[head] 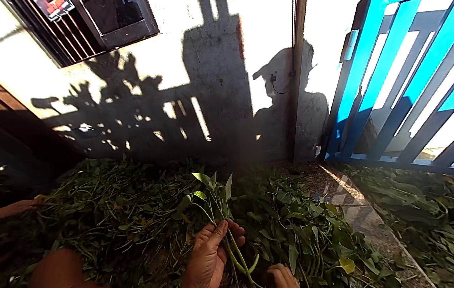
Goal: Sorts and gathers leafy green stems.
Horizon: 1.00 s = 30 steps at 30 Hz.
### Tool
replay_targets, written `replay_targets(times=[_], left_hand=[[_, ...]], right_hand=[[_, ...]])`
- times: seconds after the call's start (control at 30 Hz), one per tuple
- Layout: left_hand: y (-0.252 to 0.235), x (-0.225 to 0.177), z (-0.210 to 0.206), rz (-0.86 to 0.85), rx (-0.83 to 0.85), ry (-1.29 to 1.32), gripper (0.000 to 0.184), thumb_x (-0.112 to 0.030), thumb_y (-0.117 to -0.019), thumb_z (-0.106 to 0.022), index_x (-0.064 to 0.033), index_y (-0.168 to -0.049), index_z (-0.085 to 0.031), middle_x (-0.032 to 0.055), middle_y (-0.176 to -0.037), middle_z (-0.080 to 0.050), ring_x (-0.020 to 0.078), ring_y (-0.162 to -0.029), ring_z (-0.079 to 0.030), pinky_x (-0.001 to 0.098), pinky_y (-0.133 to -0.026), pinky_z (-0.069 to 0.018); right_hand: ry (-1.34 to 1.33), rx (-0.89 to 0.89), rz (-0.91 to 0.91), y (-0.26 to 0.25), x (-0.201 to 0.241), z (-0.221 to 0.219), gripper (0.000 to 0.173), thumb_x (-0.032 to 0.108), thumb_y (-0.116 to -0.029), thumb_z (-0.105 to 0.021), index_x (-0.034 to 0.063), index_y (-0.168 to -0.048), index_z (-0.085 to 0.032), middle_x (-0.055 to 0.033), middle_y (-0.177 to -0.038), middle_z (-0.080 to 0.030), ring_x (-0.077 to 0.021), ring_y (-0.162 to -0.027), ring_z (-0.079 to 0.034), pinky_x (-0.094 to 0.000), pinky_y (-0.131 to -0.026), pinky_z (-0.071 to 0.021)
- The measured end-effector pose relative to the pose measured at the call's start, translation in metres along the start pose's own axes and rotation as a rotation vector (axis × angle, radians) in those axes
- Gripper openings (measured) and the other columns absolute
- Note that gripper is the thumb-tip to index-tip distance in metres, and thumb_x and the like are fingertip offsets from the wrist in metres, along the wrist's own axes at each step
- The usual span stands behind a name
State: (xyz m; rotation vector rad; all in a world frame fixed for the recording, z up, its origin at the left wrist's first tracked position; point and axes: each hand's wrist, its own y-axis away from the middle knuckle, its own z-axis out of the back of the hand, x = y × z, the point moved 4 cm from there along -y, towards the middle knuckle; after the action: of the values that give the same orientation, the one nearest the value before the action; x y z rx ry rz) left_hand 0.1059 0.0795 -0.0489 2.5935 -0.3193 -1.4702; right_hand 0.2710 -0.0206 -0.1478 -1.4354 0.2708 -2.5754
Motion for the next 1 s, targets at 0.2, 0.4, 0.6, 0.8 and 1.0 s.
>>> replay_targets(times=[0.2, 0.4, 0.6, 0.8, 1.0], left_hand=[[0.003, 0.009, -0.006, -0.051, 0.353, -0.3, 0.019, -0.005, -0.1034, -0.056, 0.0049, -0.111, -0.07, 0.0185, -0.111, -0.072, 0.0248, -0.102, -0.07, 0.0409, -0.092, -0.0582], [0.001, 0.012, -0.003, -0.058, 0.339, -0.373, 0.017, -0.007, -0.1025, -0.059, 0.0034, -0.111, -0.071, 0.0146, -0.103, -0.073, 0.02, -0.094, -0.07, 0.0395, -0.089, -0.0587], [-0.002, 0.019, -0.003, -0.024, 0.184, -0.37, 0.019, -0.009, -0.1032, -0.059, 0.004, -0.109, -0.071, 0.0172, -0.102, -0.071, 0.0235, -0.09, -0.069, 0.0413, -0.081, -0.0601], [-0.002, 0.028, -0.013, -0.03, -0.041, -0.224, 0.019, -0.006, -0.1042, -0.057, 0.0067, -0.107, -0.07, 0.0202, -0.1, -0.071, 0.0274, -0.088, -0.07, 0.0416, -0.075, -0.0615], [-0.012, -0.001, -0.001, -0.046, -0.09, -0.206, 0.019, -0.006, -0.1058, -0.053, 0.0047, -0.11, -0.068, 0.0174, -0.113, -0.07, 0.0296, -0.102, -0.069, 0.049, -0.083, -0.0614]], right_hand=[[-0.564, -0.183, -0.206, -0.062, 0.037, 0.033, 0.059, 0.051, -0.0933, -0.067, 0.0004, -0.123, -0.065, -0.0104, -0.117, -0.066, -0.0189, -0.11, -0.064, -0.0382, -0.095, -0.055], [-1.092, -0.342, -0.474, -0.077, 0.056, 0.024, 0.017, 0.013, -0.0988, -0.065, -0.0013, -0.108, -0.064, -0.0119, -0.094, -0.07, -0.0199, -0.089, -0.067, -0.0357, -0.082, -0.0568], [-1.408, -0.58, -0.391, -0.08, 0.056, 0.018, 0.018, -0.005, -0.0997, -0.05, -0.0083, -0.117, -0.054, -0.022, -0.102, -0.071, -0.0281, -0.094, -0.072, -0.0413, -0.089, -0.0604], [-1.353, -0.575, -0.09, -0.078, 0.051, 0.013, 0.016, -0.005, -0.1012, -0.046, -0.0028, -0.117, -0.049, -0.0125, -0.083, -0.065, -0.0232, -0.081, -0.069, -0.0441, -0.087, -0.0599], [-0.949, -0.308, -0.236, -0.043, 0.034, 0.012, 0.026, 0.003, -0.097, -0.058, 0.0009, -0.12, -0.044, -0.0018, -0.085, -0.055, -0.0103, -0.069, -0.056, -0.0304, -0.066, -0.0532]])
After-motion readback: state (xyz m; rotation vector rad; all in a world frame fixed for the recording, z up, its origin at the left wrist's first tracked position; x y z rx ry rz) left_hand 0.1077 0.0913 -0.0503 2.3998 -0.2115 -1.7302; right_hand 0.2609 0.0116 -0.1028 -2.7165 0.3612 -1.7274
